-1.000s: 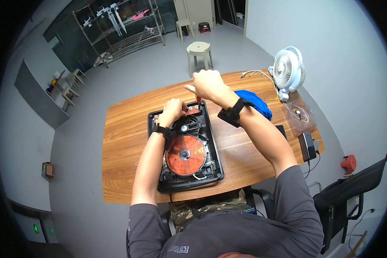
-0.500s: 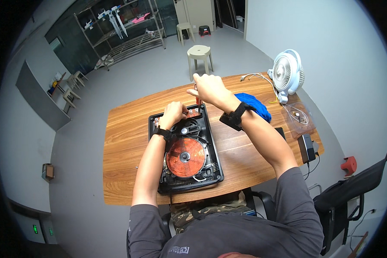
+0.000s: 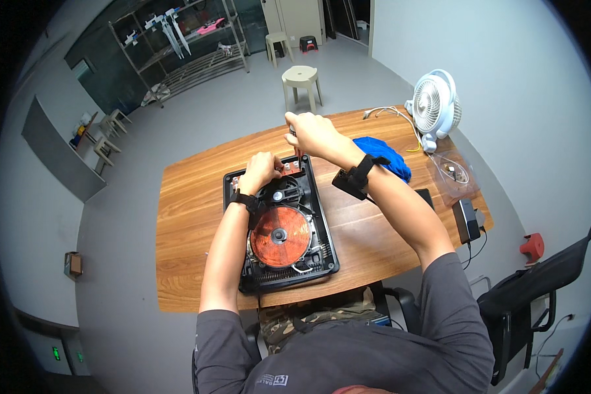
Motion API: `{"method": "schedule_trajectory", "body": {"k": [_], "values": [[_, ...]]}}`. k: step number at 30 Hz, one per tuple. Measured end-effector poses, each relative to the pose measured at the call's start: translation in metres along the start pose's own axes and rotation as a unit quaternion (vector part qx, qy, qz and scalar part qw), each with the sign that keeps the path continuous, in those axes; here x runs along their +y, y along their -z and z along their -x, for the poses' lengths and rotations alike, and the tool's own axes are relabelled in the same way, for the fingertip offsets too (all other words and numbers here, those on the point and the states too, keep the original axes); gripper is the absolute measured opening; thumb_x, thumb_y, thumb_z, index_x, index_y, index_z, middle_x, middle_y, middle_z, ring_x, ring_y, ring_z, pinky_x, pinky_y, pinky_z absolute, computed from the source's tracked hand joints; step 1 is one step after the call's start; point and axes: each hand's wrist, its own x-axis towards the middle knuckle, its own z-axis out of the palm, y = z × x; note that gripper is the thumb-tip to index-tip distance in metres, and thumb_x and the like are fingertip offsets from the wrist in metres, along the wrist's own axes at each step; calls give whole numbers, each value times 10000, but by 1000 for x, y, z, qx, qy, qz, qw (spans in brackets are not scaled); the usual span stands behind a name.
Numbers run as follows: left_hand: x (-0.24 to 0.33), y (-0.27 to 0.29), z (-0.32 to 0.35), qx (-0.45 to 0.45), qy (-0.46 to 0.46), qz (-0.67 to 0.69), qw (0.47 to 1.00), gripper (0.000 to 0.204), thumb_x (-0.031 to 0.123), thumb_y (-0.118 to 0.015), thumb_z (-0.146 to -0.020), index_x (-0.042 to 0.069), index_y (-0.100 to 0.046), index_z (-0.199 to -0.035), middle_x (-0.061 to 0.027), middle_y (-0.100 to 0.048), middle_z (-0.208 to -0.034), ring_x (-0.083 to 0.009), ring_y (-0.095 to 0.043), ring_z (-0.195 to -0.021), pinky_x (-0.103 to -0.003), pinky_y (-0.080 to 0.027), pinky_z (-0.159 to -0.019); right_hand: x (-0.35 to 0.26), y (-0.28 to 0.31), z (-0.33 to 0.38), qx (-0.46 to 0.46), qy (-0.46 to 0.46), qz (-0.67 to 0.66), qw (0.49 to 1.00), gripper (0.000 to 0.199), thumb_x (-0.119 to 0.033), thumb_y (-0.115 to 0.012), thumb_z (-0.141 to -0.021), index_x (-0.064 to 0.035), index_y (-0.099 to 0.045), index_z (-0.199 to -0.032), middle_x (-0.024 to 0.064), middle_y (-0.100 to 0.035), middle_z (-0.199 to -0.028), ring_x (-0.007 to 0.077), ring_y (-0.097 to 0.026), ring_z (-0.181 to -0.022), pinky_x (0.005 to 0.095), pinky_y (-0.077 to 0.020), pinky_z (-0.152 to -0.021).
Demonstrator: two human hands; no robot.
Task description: The person disassembles a small electronic device on a wooden table, using a screwdriver to remove screws and separate internal components including a fan and circuit board. Parts are placed on the table as they are removed.
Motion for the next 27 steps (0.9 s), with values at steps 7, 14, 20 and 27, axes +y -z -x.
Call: {"method": "schedule_trajectory", "body": {"k": [7, 14, 20, 27], "values": [[-7, -3, -2, 8, -13, 8, 1000, 243, 122, -835, -727, 101, -807, -967, -168, -763, -946, -337, -733, -933, -430, -570, -864, 0, -7, 2, 3, 3, -58, 998, 421, -333, -722, -884, -42, -504, -1095, 219, -693, -965, 435, -685, -927, 531, -542, -786], [0, 1, 3, 4, 0, 2, 1000, 269, 131, -833, -735, 99, -807, -1001, -154, -768, -967, -312, -737, -948, -418, -568, -870, 2, -5, 4, 19, -8, -71, 997, 386, -279, -729, -898, -27, -492, -1068, 244, -696, -953, 458, -680, -924, 538, -552, -773], [-6, -4, -1, 20, -34, 1, 999, 250, 153, -840, -722, 120, -813, -969, -149, -769, -942, -327, -737, -925, -424, -574, -859, 6, -5, 10, 97, -1, -120, 988, 358, -241, -733, -908, 21, -503, -989, 258, -692, -815, 470, -685, -820, 501, -560, -714], [-19, 7, 6, -31, -57, 44, 997, 408, 198, -827, -789, 36, -734, -1152, -165, -763, -1065, -317, -736, -1001, -401, -576, -895, 2, 32, 26, 100, -31, -133, 986, 361, -259, -729, -895, 25, -540, -1011, 259, -710, -825, 449, -712, -833, 490, -585, -736]]}}
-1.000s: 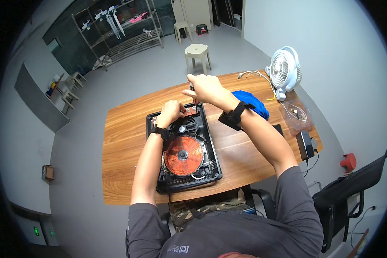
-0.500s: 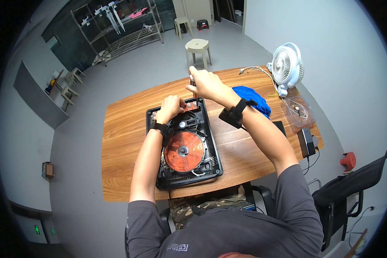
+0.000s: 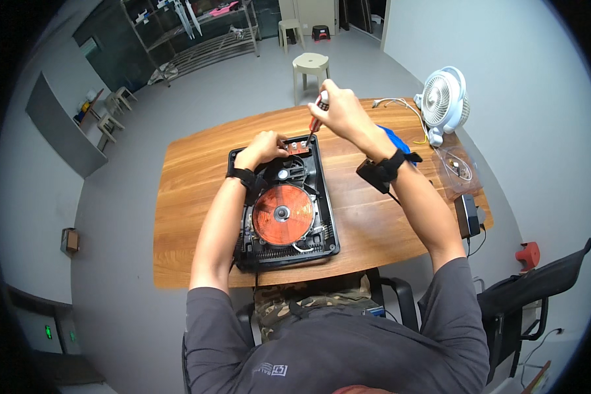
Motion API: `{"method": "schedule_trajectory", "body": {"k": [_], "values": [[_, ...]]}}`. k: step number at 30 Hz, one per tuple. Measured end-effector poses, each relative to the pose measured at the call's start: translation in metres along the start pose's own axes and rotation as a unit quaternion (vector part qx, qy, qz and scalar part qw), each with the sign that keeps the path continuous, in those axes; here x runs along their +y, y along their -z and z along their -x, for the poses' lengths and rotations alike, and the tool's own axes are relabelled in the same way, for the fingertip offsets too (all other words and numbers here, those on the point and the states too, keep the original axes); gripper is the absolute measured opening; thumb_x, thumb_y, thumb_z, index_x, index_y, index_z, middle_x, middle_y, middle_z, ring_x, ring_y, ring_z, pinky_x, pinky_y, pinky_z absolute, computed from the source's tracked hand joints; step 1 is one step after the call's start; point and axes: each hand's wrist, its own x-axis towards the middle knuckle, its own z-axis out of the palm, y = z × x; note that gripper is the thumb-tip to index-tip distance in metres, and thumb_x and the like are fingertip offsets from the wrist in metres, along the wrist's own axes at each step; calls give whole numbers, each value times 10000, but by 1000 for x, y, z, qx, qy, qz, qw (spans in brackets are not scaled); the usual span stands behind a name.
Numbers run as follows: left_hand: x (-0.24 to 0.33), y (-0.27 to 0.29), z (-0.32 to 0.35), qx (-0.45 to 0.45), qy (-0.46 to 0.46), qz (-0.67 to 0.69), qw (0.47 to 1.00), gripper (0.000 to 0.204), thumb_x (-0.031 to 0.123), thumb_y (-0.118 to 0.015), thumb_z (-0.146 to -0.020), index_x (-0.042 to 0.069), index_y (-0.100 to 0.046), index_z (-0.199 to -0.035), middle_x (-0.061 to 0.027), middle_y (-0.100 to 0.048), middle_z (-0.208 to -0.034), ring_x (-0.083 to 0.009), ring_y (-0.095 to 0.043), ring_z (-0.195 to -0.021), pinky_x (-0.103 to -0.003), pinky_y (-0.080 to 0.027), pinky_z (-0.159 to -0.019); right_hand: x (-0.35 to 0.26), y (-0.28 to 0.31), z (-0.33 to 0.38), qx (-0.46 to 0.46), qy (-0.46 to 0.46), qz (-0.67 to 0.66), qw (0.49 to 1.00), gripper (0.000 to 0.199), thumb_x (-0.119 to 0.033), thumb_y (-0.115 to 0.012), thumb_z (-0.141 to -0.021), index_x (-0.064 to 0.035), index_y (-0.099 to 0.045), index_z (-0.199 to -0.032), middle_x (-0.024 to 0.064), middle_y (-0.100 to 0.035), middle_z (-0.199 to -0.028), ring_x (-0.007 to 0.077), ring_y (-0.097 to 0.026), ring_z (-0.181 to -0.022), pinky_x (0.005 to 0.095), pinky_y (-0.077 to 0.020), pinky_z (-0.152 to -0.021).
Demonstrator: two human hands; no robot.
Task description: The person disassembles a small electronic device on a wooden table, using a screwdriver to remove screws and separate internal components including a fan and circuit board. Parts are placed on the table as they are removed.
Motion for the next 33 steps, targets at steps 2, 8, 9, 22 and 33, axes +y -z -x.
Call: {"method": "schedule_trajectory", "body": {"k": [2, 8, 9, 22, 33], "values": [[-7, 9, 10, -28, -17, 67, 997, 466, 204, -805, -840, -10, -681, -1236, -204, -749, -1098, -318, -730, -1039, -394, -573, -910, 8, 11, 8, 15, -5, 9, 1000, 383, -284, -749, -880, 39, -579, -994, 258, -713, -824, 428, -727, -819, 472, -591, -740], [-1, 22, 81, -19, -6, 35, 999, 422, 253, -778, -874, 8, -706, -1210, -207, -749, -1073, -336, -730, -1002, -399, -572, -880, 76, 39, 46, -11, -113, 45, 993, 450, -337, -732, -887, 65, -560, -996, 254, -710, -864, 335, -738, -842, 410, -563, -772], [3, 26, 95, -40, -7, 10, 999, 389, 267, -772, -877, 22, -725, -1176, -207, -750, -1025, -341, -731, -964, -407, -572, -850, 79, 41, 52, -32, -129, 42, 990, 491, -340, -738, -862, 83, -547, -1026, 274, -705, -900, 364, -730, -881, 426, -561, -793], [20, -25, 168, 16, 113, -39, 993, 312, 293, -731, -893, -9, -717, -975, -243, -734, -875, -379, -733, -851, -447, -581, -771, 56, 15, 110, -340, -96, -4, 936, 224, -177, -734, -787, 1, -654, -898, 98, -680, -716, 207, -662, -678, 341, -517, -609], [11, -13, 168, -72, 167, 98, 978, 306, 229, -668, -931, -71, -720, -967, -199, -738, -762, -251, -761, -697, -376, -602, -673, 2, -50, 101, -521, -18, 114, 845, 488, -404, -767, -748, 57, -736, -905, 232, -740, -860, 328, -722, -805, 430, -567, -745]]}}
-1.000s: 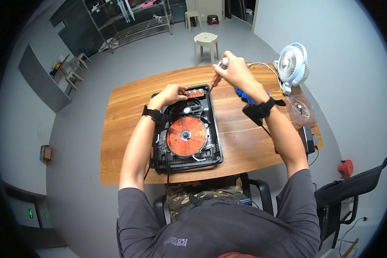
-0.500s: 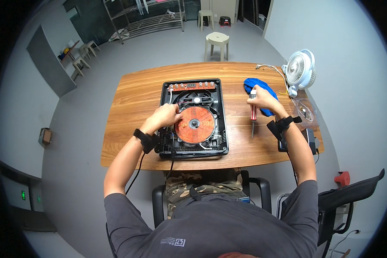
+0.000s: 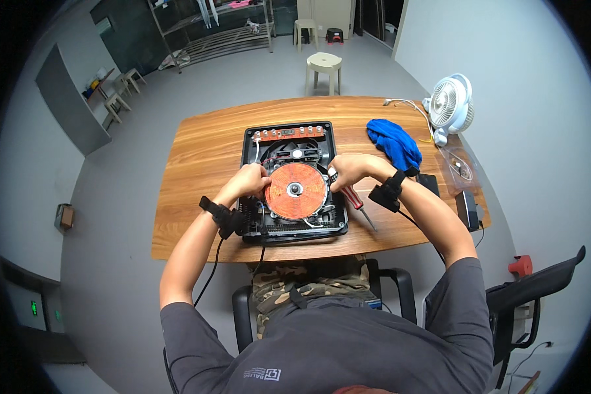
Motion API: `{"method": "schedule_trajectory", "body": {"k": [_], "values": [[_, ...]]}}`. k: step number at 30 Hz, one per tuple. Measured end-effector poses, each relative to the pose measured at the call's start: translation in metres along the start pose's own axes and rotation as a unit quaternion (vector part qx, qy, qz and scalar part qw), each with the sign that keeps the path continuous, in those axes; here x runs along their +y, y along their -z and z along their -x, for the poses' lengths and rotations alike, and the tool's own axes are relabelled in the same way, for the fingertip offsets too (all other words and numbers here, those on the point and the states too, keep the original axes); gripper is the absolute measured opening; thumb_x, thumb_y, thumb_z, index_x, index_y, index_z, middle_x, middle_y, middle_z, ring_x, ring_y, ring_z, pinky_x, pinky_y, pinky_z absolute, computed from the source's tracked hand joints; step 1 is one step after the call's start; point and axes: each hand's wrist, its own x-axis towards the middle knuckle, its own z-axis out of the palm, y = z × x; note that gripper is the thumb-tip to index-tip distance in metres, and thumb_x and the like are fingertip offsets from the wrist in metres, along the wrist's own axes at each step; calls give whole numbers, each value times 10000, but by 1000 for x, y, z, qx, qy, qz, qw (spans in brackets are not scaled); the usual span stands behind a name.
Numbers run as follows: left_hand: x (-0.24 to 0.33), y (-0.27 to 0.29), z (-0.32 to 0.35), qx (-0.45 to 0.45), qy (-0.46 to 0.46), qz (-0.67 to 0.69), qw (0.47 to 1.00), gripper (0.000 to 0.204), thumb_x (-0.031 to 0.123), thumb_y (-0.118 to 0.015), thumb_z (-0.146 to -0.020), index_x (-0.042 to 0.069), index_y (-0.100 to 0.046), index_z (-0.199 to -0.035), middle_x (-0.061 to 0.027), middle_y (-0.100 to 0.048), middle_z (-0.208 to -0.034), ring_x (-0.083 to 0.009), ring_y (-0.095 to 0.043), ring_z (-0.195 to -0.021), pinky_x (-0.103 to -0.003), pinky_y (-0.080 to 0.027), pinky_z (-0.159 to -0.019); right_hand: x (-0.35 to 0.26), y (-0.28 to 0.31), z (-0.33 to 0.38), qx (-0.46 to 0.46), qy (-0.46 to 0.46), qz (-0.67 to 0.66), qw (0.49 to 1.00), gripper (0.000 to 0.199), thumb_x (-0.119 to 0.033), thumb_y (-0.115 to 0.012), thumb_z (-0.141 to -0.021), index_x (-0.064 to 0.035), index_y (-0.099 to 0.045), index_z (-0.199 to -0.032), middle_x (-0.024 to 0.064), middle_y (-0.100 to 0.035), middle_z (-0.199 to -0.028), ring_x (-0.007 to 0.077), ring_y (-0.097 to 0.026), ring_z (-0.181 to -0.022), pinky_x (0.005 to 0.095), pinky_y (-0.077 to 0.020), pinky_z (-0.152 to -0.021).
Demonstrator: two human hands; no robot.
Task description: The person disassembles a small electronic device on a wooden table, using a screwdriver to remove screws and separate internal components including a fan and circuit board. Parts are placed on the table as they are removed.
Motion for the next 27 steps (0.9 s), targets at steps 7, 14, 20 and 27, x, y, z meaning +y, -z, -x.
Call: {"method": "schedule_trajectory", "body": {"k": [7, 14, 20, 27], "values": [[0, 2, -2, -72, 57, 78, 993, 343, 247, -605, -1015, -91, -664, -1007, -173, -751, -855, -219, -770, -724, -340, -610, -626, 9, -7, -19, 27, 16, -53, 998, 573, -473, -744, -770, 95, -735, -845, 255, -718, -797, 324, -713, -756, 426, -558, -715], [7, 15, 5, -40, 40, 182, 982, 285, 190, -613, -991, -84, -647, -924, -102, -701, -742, -181, -731, -609, -304, -583, -552, -1, 18, -3, 101, -28, -214, 971, 324, -320, -709, -837, -6, -771, -787, 105, -727, -730, 173, -657, -701, 335, -524, -671], [17, 26, -36, 14, 20, 158, 987, 317, 225, -620, -1008, -56, -656, -865, -75, -673, -701, -182, -723, -581, -292, -573, -518, 6, 52, 6, 132, -51, -244, 960, 468, -439, -728, -829, -3, -645, -681, 30, -542, -634, 143, -463, -599, 348, -370, -536], [1, 18, -68, 48, -8, -41, 998, 364, 297, -635, -974, -55, -727, -968, -163, -749, -756, -228, -759, -674, -365, -598, -687, 24, 37, -19, 107, -111, -294, 943, 385, -419, -746, -830, -118, -605, -636, -44, -438, -555, 70, -329, -460, 292, -187, -429]]}}
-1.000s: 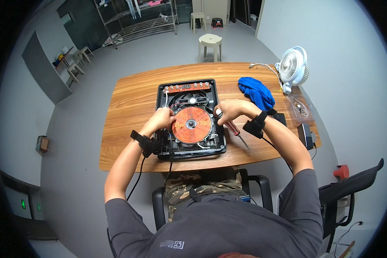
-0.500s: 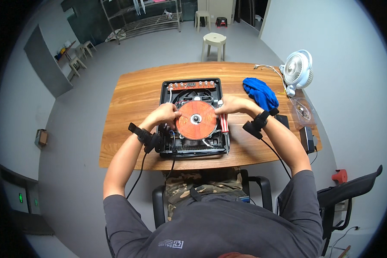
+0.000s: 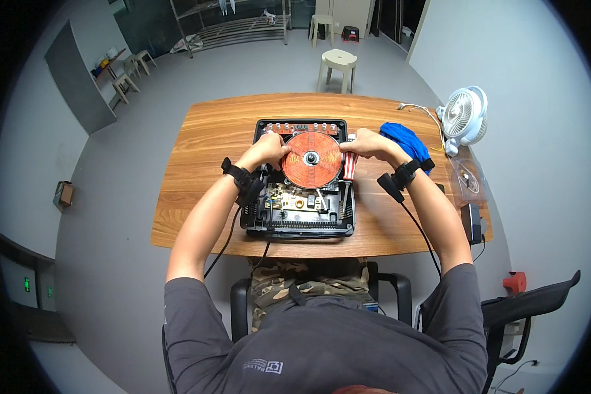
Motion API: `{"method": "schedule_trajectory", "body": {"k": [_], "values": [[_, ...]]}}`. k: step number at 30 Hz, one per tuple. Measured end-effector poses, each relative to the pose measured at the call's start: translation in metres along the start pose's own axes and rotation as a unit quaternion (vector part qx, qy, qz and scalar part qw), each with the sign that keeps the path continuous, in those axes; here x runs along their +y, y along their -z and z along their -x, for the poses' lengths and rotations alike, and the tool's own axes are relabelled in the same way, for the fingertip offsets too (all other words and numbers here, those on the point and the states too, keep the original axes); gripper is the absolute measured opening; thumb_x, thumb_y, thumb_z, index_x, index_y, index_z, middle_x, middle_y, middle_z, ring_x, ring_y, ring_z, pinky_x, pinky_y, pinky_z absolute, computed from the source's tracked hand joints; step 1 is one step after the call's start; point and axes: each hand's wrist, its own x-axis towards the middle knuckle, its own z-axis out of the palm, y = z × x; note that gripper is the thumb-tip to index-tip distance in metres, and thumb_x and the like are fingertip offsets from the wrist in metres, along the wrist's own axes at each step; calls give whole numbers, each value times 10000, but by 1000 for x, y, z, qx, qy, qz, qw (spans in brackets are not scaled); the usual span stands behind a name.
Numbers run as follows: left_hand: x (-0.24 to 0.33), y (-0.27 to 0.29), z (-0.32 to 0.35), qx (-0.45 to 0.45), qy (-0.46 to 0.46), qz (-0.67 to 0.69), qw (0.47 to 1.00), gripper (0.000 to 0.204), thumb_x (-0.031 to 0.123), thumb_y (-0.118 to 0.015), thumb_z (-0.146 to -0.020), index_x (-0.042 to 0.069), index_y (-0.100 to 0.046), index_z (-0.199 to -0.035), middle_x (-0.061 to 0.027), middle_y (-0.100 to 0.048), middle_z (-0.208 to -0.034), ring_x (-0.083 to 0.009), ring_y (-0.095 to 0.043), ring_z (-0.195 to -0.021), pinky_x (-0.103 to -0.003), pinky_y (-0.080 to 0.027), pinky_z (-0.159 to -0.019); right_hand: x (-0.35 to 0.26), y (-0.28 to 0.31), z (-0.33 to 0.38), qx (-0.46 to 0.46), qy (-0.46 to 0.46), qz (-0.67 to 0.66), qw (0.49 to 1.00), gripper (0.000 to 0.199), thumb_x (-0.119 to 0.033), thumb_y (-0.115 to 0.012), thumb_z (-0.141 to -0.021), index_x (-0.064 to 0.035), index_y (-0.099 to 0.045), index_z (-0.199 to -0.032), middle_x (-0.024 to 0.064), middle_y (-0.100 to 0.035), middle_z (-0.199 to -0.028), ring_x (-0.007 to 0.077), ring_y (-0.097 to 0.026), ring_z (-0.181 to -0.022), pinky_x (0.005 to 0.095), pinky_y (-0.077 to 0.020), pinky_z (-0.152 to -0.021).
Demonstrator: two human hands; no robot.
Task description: The person disassembles a small electronic device on a wooden table, using a screwdriver to remove screws and separate internal components including a fan and circuit board. Parts are placed on the table as they are removed.
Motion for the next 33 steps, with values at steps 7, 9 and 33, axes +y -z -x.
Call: {"method": "schedule_trajectory", "body": {"k": [7, 9, 33], "values": [[12, -1, 32, 28, 12, 112, 993, 361, 253, -634, -960, -60, -695, -1128, -181, -760, -952, -193, -750, -741, -345, -600, -699, 0, -8, -4, 14, 11, -20, 1000, 354, -375, -741, -835, -94, -619, -659, -29, -485, -580, 65, -362, -466, 280, -231, -416], [8, -4, 37, 42, -8, 143, 989, 336, 227, -638, -962, -54, -694, -1138, -177, -757, -998, -183, -750, -770, -334, -599, -684, -10, -6, 0, 42, 36, -15, 998, 321, -346, -738, -834, -54, -665, -724, 5, -573, -624, 91, -465, -516, 286, -355, -459], [-32, 3, 106, 64, -115, 141, 981, 146, 52, -757, -878, -2, -736, -1012, -116, -766, -942, -165, -728, -886, -339, -564, -801, -134, -125, -17, 189, 455, 94, 865, 358, -245, -805, -826, -4, -564, -935, 223, -665, -773, 396, -672, -743, 438, -533, -674]]}}
